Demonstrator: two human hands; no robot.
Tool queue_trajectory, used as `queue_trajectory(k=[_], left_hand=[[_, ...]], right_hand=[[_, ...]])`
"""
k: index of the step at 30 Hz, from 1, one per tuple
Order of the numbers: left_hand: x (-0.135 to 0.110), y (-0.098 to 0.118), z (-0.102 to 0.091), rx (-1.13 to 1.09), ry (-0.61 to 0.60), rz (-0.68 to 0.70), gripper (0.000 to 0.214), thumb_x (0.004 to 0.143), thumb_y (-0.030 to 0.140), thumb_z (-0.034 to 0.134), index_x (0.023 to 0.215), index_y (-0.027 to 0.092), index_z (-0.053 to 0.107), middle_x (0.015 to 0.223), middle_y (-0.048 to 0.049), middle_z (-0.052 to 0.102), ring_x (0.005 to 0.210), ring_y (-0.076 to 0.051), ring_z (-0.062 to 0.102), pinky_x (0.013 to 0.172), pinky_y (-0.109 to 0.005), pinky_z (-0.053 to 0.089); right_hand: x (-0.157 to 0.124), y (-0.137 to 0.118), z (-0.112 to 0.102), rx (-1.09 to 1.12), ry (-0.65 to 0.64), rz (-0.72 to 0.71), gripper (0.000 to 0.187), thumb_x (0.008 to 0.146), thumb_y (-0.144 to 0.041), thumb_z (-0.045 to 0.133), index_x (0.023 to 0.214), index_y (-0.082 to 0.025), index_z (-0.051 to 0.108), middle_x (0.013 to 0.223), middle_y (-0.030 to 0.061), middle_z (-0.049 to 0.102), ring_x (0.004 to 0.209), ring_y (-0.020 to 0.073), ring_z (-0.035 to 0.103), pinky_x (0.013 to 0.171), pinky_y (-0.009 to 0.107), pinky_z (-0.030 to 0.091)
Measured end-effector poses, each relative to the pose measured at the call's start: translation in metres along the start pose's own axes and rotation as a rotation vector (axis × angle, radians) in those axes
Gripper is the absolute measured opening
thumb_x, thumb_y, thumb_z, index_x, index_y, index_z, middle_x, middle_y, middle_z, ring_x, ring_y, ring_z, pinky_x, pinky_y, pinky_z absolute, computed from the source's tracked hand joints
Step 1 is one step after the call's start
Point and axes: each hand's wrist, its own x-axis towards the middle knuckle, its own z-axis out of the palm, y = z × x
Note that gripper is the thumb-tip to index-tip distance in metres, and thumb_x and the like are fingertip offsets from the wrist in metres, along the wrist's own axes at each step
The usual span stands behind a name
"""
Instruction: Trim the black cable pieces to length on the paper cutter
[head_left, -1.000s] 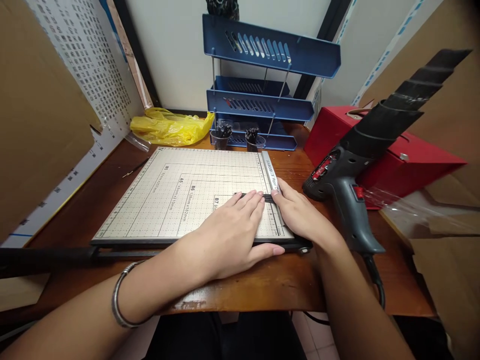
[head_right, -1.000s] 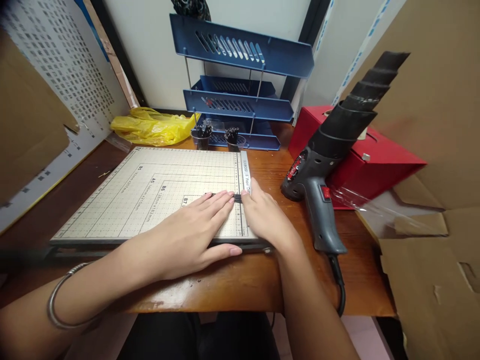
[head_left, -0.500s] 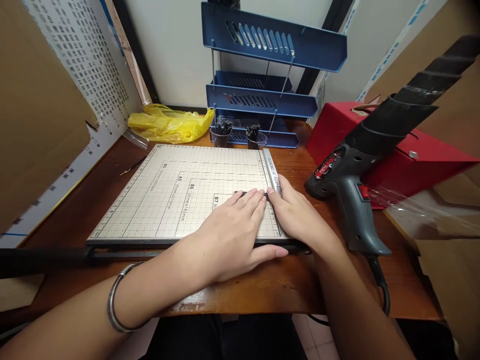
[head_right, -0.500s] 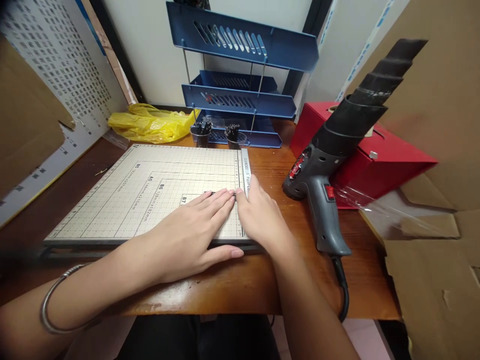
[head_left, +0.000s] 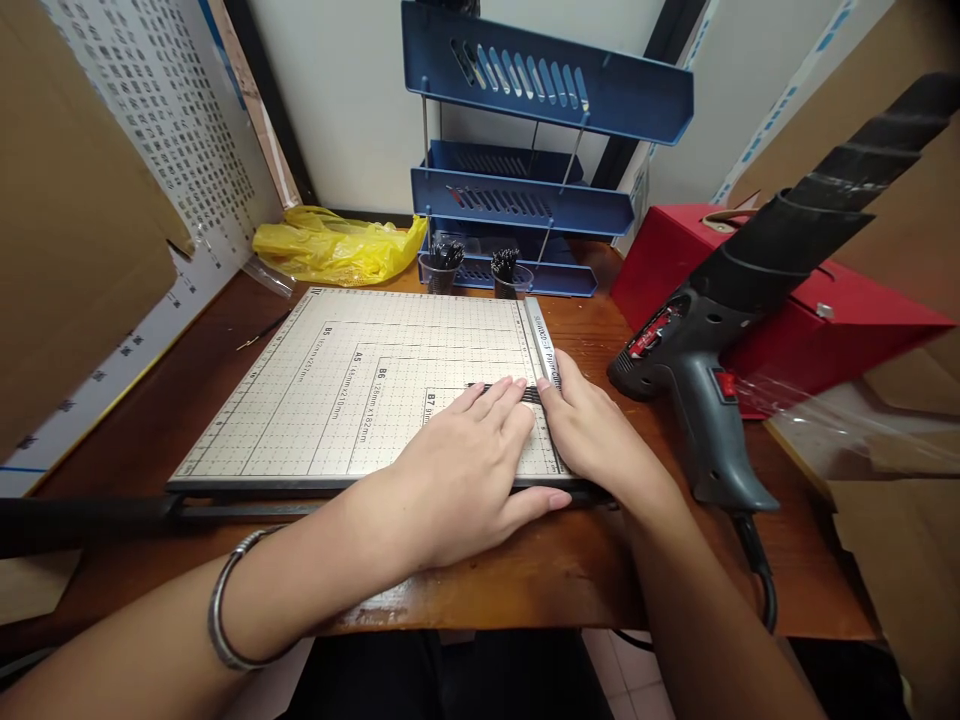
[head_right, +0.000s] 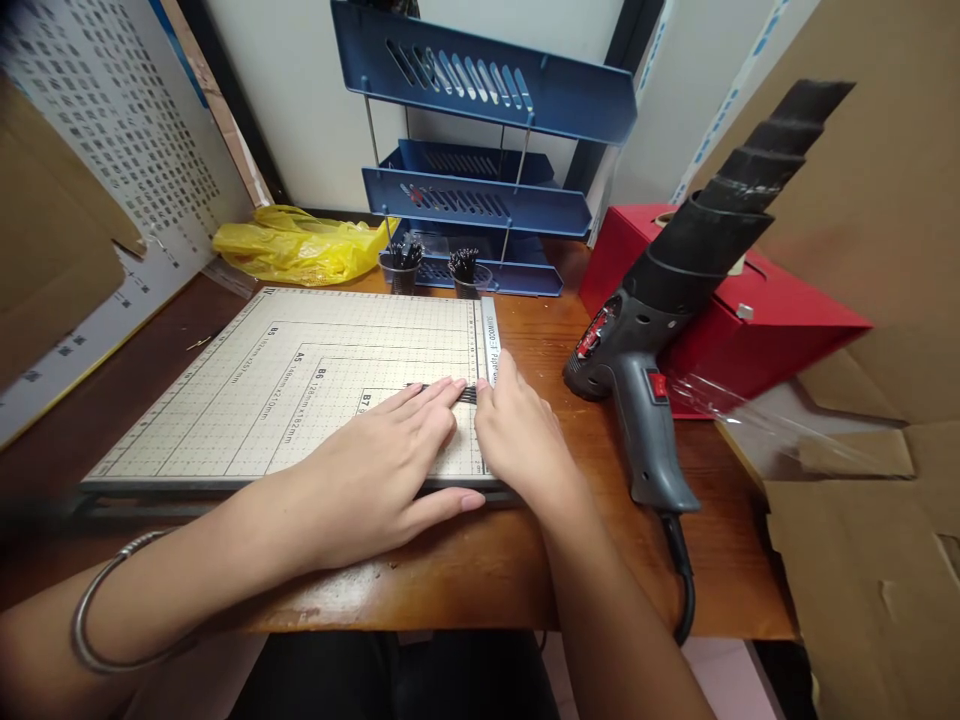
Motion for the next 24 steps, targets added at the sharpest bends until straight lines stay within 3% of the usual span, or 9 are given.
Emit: queue_trajectory(k=[6,11,19,24], left_hand=[[0.001,0.001,0.003,0.006,0.017,0.017,0.086,0.099,0.070,0.037,0.147,-0.001,0.043,0.162,-0.0277,0.031,0.155,-0.037,0.024,0.126,-0.050,0.023],[0.000,0.000,0.005,0.019,0.028,0.034,0.085,0.099,0.069,0.036,0.142,-0.003,0.049,0.161,-0.0293,0.032,0.154,-0.039,0.025,0.126,-0.051,0.023],[0.000,0.001,0.010,0.057,0.086,0.025,0.081,0.100,0.068,0.036,0.142,-0.001,0.050,0.159,-0.0291,0.037,0.153,-0.037,0.029,0.125,-0.050,0.025],[0.001,0.000,0.001,0.060,0.101,0.016,0.080,0.101,0.067,0.035,0.142,0.000,0.050,0.159,-0.0270,0.039,0.152,-0.036,0.031,0.126,-0.048,0.024]], right_hand=[[-0.004,-0.010,0.000,-0.066,-0.014,0.079,0.057,0.100,-0.053,0.029,0.142,-0.017,0.041,0.139,0.0215,0.060,0.120,0.0439,0.061,0.097,0.056,0.045],[-0.005,-0.012,0.000,-0.136,-0.026,0.083,0.063,0.101,-0.047,0.027,0.155,-0.014,0.026,0.147,0.0243,0.053,0.123,0.0440,0.061,0.098,0.057,0.045],[-0.006,-0.013,-0.002,-0.111,-0.035,0.069,0.060,0.101,-0.041,0.026,0.155,-0.013,0.027,0.149,0.0232,0.051,0.133,0.0450,0.053,0.103,0.058,0.042],[-0.007,-0.013,-0.003,-0.093,-0.037,0.066,0.057,0.101,-0.040,0.027,0.152,-0.013,0.032,0.143,0.0232,0.056,0.129,0.0434,0.057,0.101,0.056,0.043]])
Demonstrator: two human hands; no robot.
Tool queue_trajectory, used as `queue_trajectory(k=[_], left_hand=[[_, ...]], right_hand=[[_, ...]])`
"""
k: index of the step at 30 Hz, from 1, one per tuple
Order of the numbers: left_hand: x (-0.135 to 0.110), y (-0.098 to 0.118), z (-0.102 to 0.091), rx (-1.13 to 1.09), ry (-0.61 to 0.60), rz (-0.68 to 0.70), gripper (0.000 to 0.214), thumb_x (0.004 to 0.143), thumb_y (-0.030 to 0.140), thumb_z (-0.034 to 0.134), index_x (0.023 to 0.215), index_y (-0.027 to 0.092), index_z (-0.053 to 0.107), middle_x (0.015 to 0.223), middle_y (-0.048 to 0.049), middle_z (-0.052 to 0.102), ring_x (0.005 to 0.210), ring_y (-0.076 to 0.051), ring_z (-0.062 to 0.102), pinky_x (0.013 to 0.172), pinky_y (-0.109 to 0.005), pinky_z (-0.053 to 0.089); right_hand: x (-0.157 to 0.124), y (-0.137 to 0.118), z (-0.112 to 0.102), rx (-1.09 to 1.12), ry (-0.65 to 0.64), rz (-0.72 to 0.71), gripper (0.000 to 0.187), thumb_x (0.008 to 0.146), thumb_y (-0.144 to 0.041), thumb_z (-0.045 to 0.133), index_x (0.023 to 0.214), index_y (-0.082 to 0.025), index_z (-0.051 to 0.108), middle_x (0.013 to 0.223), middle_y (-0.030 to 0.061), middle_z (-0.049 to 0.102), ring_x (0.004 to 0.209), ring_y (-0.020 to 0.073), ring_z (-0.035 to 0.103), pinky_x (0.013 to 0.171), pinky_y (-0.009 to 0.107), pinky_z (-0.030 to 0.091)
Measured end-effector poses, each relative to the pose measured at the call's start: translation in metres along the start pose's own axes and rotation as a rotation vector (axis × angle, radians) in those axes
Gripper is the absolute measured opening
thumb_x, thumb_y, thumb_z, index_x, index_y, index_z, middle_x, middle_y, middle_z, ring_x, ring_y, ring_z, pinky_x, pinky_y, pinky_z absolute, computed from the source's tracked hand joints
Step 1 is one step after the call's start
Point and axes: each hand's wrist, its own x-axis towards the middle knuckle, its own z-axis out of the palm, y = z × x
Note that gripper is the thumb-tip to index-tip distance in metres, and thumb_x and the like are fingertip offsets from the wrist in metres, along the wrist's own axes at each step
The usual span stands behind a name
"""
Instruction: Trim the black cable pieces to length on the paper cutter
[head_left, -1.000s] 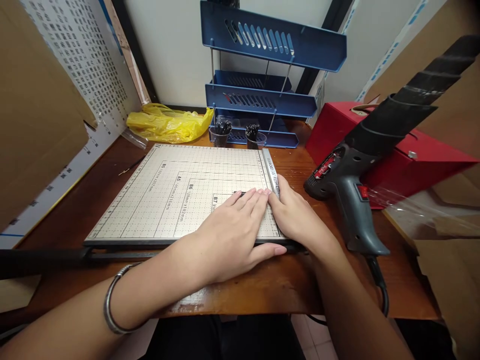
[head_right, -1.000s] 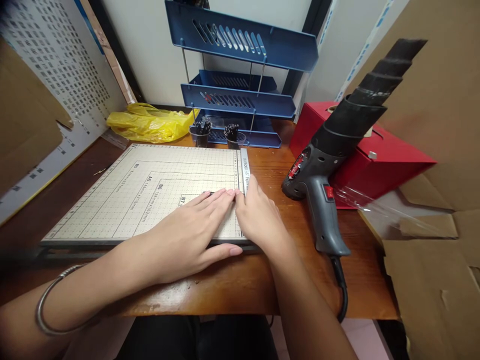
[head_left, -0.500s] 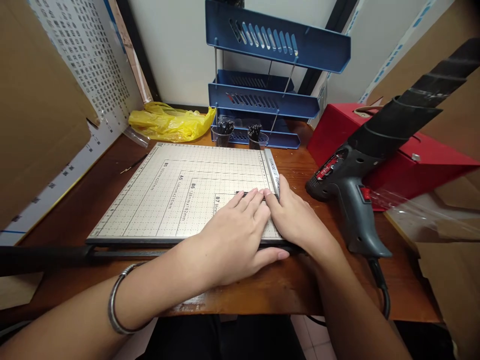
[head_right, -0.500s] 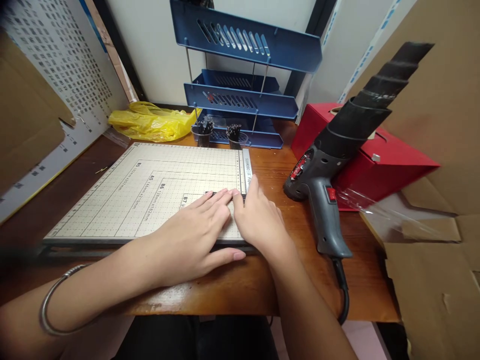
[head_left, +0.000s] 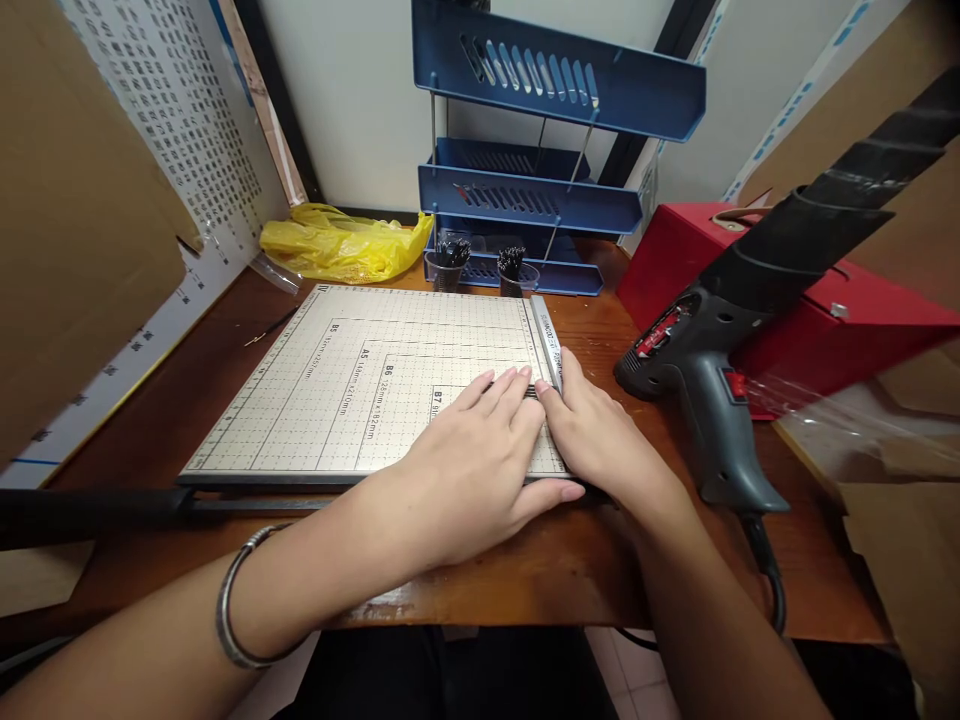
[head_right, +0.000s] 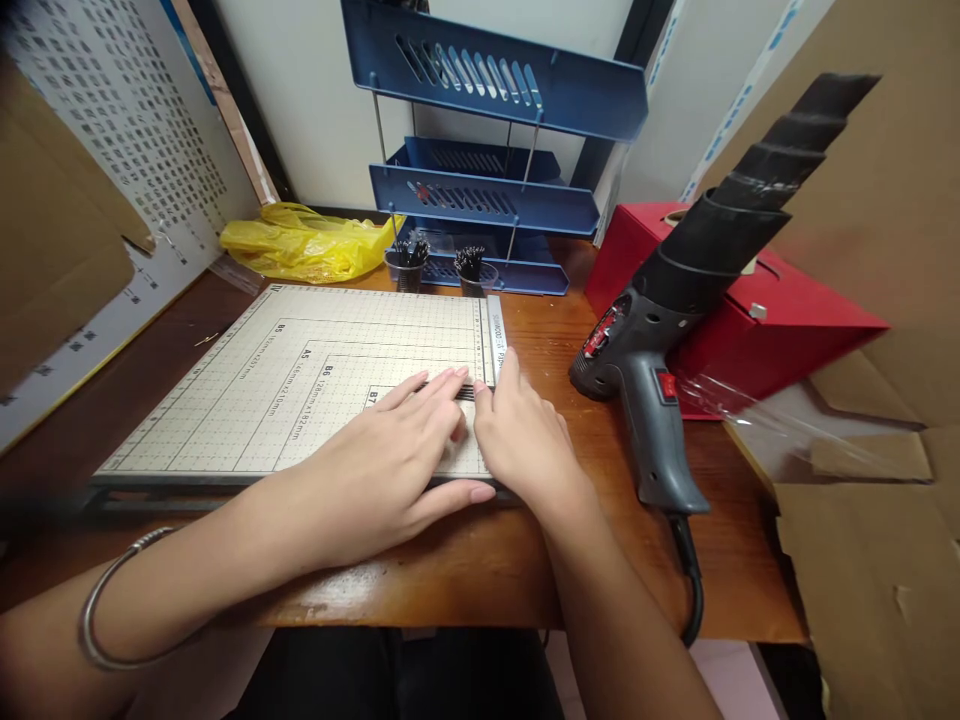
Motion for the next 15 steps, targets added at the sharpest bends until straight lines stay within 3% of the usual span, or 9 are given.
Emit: queue_trajectory(k=[4,6,10,15], left_hand=[[0.005,-0.013,-0.011,0.063,0.114,-0.117,0.056,0.106,0.046,0.042,0.143,0.004,0.049,0.154,-0.0207,0.050,0.147,-0.033,0.043,0.124,-0.049,0.029],[0.006,-0.019,-0.012,0.099,0.101,-0.163,0.050,0.106,0.040,0.044,0.141,0.005,0.051,0.148,-0.0194,0.057,0.143,-0.033,0.049,0.120,-0.051,0.034],[0.003,-0.019,-0.007,0.127,0.034,-0.109,0.063,0.105,0.054,0.038,0.146,0.006,0.050,0.154,-0.0188,0.050,0.145,-0.034,0.045,0.118,-0.055,0.035],[-0.002,-0.008,-0.002,0.138,-0.028,-0.089,0.082,0.103,0.064,0.032,0.147,-0.004,0.046,0.156,-0.0273,0.043,0.148,-0.037,0.040,0.120,-0.050,0.033]], right_hand=[[0.001,0.003,0.001,0.000,-0.003,0.001,0.060,0.101,-0.041,0.027,0.154,-0.014,0.029,0.147,0.0232,0.053,0.130,0.0413,0.056,0.102,0.054,0.043],[0.003,0.005,0.002,0.011,-0.003,-0.002,0.059,0.101,-0.043,0.027,0.154,-0.016,0.031,0.148,0.0217,0.054,0.129,0.0404,0.057,0.102,0.053,0.043],[0.006,0.008,0.005,0.023,0.019,-0.010,0.062,0.101,-0.043,0.028,0.156,-0.015,0.028,0.150,0.0217,0.052,0.133,0.0397,0.054,0.104,0.053,0.042],[0.005,0.008,0.004,0.047,0.018,-0.015,0.060,0.100,-0.042,0.029,0.155,-0.016,0.031,0.146,0.0212,0.056,0.127,0.0378,0.059,0.102,0.051,0.044]])
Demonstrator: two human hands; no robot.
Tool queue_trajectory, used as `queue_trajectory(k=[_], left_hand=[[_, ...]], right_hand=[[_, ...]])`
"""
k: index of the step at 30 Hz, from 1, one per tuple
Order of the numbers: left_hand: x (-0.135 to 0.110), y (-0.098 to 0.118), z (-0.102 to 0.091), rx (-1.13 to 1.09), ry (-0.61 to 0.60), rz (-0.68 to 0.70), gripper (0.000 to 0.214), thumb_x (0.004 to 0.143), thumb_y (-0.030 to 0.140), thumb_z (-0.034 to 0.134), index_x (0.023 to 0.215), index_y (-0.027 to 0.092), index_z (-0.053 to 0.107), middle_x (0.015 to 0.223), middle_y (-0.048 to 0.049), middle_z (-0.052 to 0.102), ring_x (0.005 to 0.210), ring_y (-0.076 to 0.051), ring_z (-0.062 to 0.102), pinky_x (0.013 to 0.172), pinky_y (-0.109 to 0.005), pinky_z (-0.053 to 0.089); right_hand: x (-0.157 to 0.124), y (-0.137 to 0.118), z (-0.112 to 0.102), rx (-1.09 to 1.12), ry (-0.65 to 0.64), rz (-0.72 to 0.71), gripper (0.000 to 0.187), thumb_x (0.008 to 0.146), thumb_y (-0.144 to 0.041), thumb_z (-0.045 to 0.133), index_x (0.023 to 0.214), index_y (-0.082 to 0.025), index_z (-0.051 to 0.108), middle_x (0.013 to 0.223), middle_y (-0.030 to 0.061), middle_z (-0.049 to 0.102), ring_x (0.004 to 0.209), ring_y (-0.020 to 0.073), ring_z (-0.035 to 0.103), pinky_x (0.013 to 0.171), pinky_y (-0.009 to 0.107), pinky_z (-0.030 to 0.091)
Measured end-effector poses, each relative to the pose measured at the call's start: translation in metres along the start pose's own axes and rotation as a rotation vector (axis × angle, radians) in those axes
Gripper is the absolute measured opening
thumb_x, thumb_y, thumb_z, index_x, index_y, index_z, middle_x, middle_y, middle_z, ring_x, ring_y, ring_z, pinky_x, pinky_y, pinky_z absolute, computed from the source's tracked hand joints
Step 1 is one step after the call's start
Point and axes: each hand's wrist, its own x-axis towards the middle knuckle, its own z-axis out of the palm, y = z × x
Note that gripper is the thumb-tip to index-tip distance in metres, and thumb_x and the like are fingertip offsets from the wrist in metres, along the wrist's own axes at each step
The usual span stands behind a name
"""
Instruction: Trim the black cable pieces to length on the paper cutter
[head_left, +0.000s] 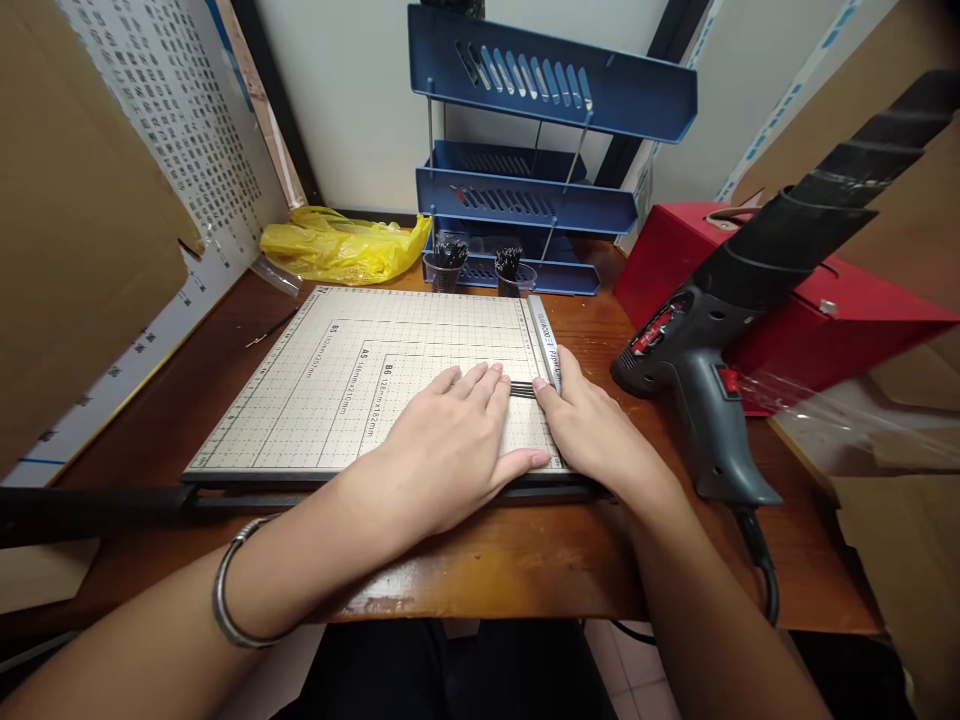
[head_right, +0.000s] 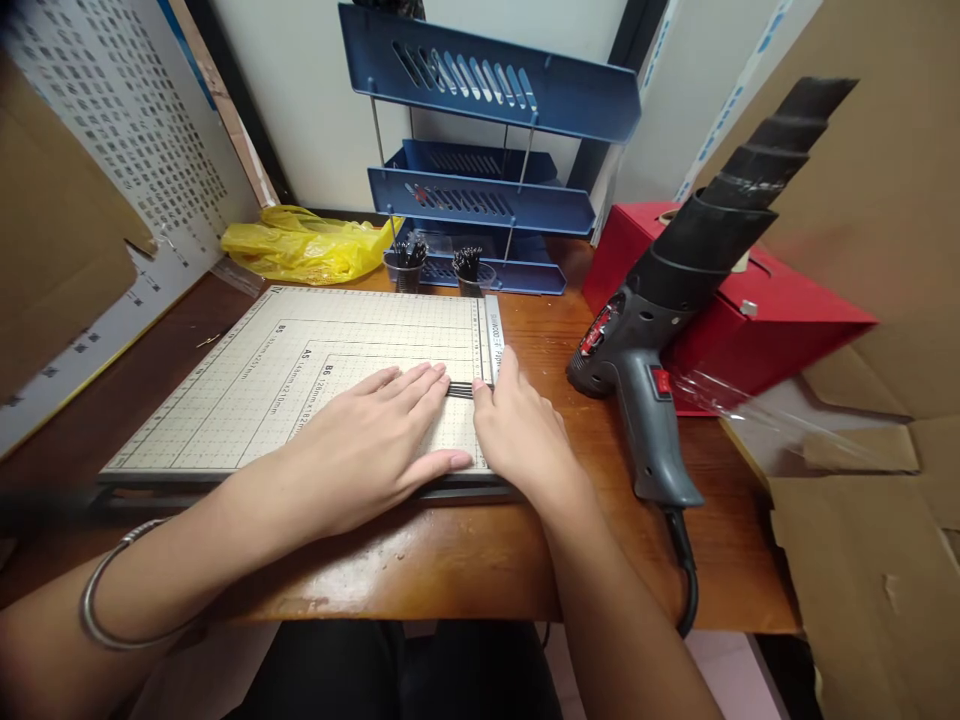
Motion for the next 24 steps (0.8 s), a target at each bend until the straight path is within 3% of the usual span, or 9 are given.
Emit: queue_trajectory(k=[8,13,17,21,24], left_hand=[[-0.001,0.011,0.003,0.016,-0.030,-0.021,0.095,0.100,0.070,0.031,0.151,-0.010,0.036,0.156,-0.0320,0.036,0.148,-0.040,0.037,0.120,-0.050,0.034],[-0.002,0.012,0.005,0.005,-0.028,-0.032,0.096,0.099,0.071,0.031,0.151,-0.009,0.037,0.157,-0.0312,0.035,0.149,-0.039,0.037,0.120,-0.051,0.035],[-0.002,0.007,-0.001,-0.036,-0.064,-0.034,0.093,0.100,0.070,0.030,0.152,-0.008,0.036,0.159,-0.0295,0.035,0.151,-0.038,0.034,0.122,-0.051,0.030],[-0.001,-0.004,-0.009,-0.105,-0.034,0.004,0.078,0.104,0.061,0.034,0.149,-0.002,0.042,0.154,-0.0250,0.048,0.142,-0.034,0.049,0.118,-0.049,0.035],[0.004,-0.012,-0.010,-0.088,0.063,-0.018,0.058,0.106,0.046,0.042,0.144,0.003,0.049,0.144,-0.0199,0.059,0.130,-0.032,0.059,0.111,-0.047,0.043]], right_hand=[[-0.001,-0.007,0.000,-0.027,0.035,0.060,0.071,0.100,-0.055,0.026,0.161,-0.019,0.024,0.151,0.0200,0.052,0.131,0.0452,0.054,0.103,0.061,0.040],[-0.001,-0.005,0.004,-0.037,0.029,0.015,0.070,0.101,-0.049,0.028,0.164,-0.021,0.016,0.153,0.0188,0.050,0.136,0.0434,0.049,0.106,0.061,0.038],[0.001,0.001,0.007,-0.001,0.044,-0.050,0.063,0.102,-0.043,0.029,0.161,-0.024,0.024,0.154,0.0159,0.048,0.139,0.0395,0.047,0.109,0.058,0.037],[0.006,0.008,0.011,0.096,0.096,-0.168,0.039,0.100,-0.037,0.036,0.134,-0.023,0.048,0.144,0.0124,0.054,0.129,0.0290,0.054,0.108,0.048,0.040],[0.008,0.011,0.013,0.112,0.100,-0.197,0.020,0.099,-0.035,0.038,0.108,-0.023,0.051,0.126,0.0099,0.060,0.115,0.0248,0.058,0.104,0.044,0.043]])
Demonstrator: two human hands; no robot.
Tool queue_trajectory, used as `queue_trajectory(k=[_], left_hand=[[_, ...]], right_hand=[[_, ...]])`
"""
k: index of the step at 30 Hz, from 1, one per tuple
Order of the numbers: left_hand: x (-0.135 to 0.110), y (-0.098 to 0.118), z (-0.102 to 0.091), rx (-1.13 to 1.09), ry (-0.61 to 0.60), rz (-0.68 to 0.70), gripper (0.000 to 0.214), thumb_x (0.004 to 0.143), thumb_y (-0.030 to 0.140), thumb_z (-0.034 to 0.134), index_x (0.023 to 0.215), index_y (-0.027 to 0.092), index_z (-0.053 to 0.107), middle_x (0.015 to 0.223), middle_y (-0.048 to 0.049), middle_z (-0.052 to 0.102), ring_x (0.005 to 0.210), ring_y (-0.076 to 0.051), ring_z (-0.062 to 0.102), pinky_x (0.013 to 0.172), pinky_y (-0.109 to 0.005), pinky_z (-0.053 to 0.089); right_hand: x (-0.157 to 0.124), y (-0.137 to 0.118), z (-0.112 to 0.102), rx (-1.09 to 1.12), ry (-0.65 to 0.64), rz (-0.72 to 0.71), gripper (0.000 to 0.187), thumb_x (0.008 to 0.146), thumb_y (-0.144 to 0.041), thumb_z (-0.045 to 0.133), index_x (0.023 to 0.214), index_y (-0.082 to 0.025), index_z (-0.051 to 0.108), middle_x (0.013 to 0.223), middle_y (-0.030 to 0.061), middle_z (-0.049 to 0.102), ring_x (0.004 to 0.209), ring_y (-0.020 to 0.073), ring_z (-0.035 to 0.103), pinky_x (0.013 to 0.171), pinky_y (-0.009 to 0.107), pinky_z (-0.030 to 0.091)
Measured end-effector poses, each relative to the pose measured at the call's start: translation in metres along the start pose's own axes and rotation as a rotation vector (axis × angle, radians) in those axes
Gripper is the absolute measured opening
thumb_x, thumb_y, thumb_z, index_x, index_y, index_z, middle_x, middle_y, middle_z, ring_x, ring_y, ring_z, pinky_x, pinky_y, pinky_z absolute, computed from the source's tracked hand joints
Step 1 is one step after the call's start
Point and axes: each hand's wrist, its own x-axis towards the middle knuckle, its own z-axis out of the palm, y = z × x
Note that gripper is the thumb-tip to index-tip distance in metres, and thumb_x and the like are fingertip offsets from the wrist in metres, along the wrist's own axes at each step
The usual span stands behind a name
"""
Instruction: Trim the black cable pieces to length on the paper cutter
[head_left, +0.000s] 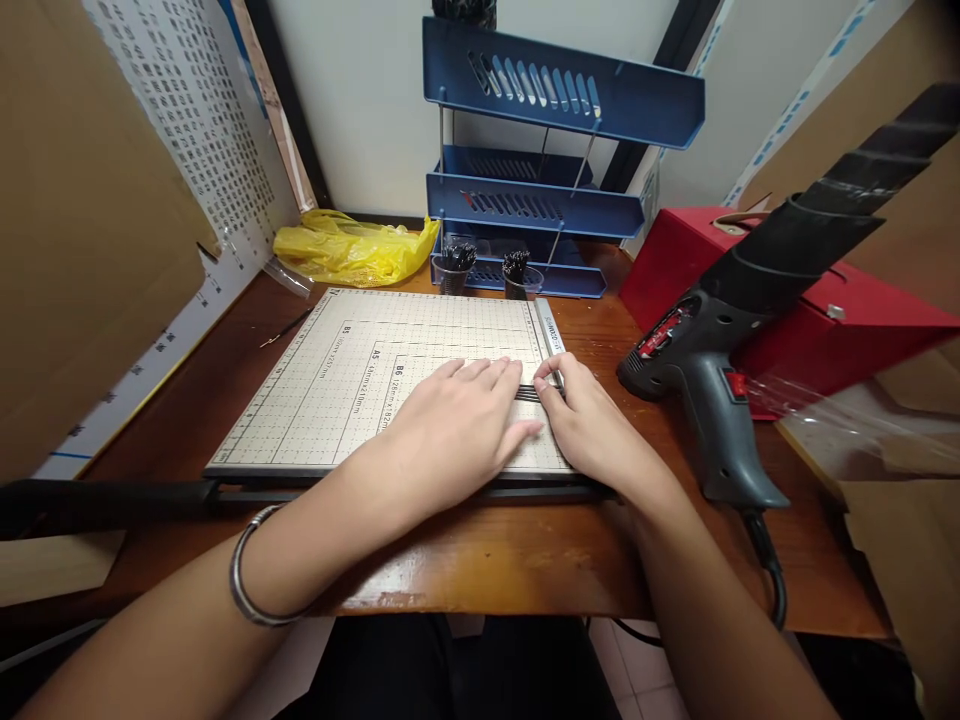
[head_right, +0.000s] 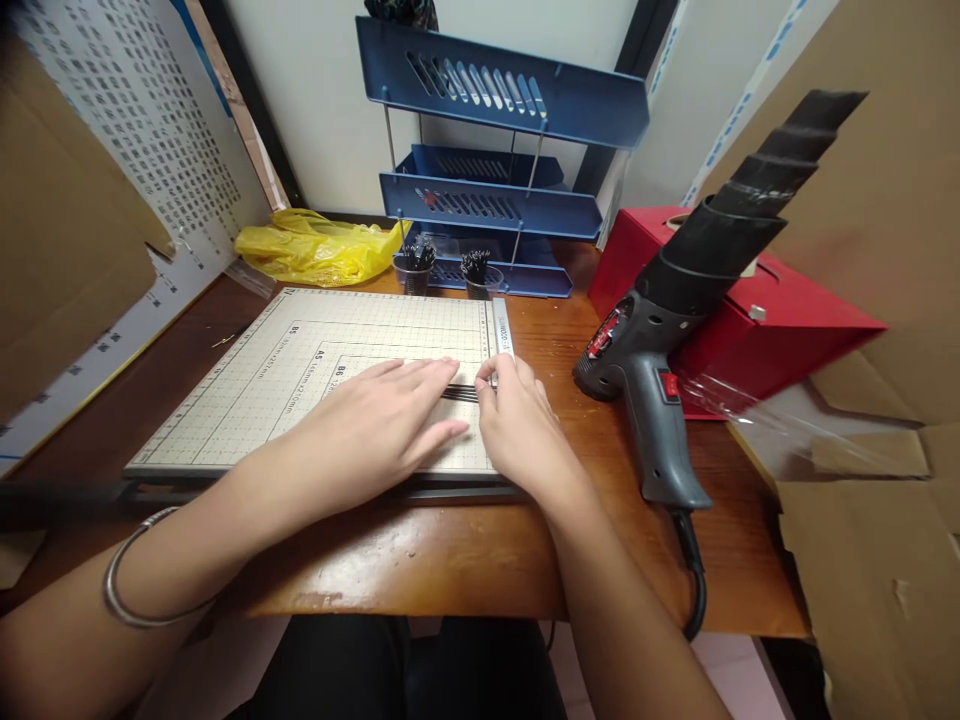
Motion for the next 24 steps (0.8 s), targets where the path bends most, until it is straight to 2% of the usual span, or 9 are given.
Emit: queue_trajectory(k=[3,7,17,24], left_hand=[[0.007,-0.004,0.003,0.048,0.054,-0.024,0.035,0.104,0.035,0.049,0.122,0.009,0.065,0.122,-0.0144,0.071,0.112,-0.031,0.065,0.096,-0.044,0.050],[0.013,-0.002,0.007,0.060,0.076,-0.024,0.024,0.101,0.026,0.053,0.099,0.013,0.072,0.102,-0.0104,0.072,0.099,-0.028,0.066,0.085,-0.040,0.051],[0.020,0.005,0.017,0.064,0.155,-0.004,0.027,0.100,0.016,0.052,0.091,0.014,0.077,0.094,-0.0091,0.073,0.088,-0.024,0.065,0.069,-0.034,0.051],[0.022,0.005,0.018,0.040,0.134,-0.029,0.028,0.099,0.018,0.053,0.091,0.015,0.079,0.096,-0.0093,0.074,0.090,-0.025,0.066,0.068,-0.034,0.051]], right_hand=[[0.000,0.001,0.001,-0.004,-0.001,0.000,0.017,0.099,-0.035,0.037,0.100,-0.023,0.049,0.119,0.0095,0.060,0.111,0.0245,0.057,0.102,0.043,0.044],[0.000,0.001,0.002,-0.010,-0.006,0.007,0.018,0.100,-0.036,0.036,0.100,-0.023,0.049,0.118,0.0104,0.059,0.113,0.0252,0.056,0.102,0.044,0.043],[0.001,0.002,0.001,0.030,-0.010,0.014,0.017,0.098,-0.035,0.037,0.099,-0.023,0.049,0.117,0.0100,0.058,0.113,0.0249,0.055,0.101,0.043,0.043],[-0.001,0.002,-0.001,0.049,-0.013,0.014,0.017,0.098,-0.034,0.034,0.096,-0.023,0.047,0.114,0.0094,0.057,0.112,0.0254,0.054,0.101,0.043,0.041]])
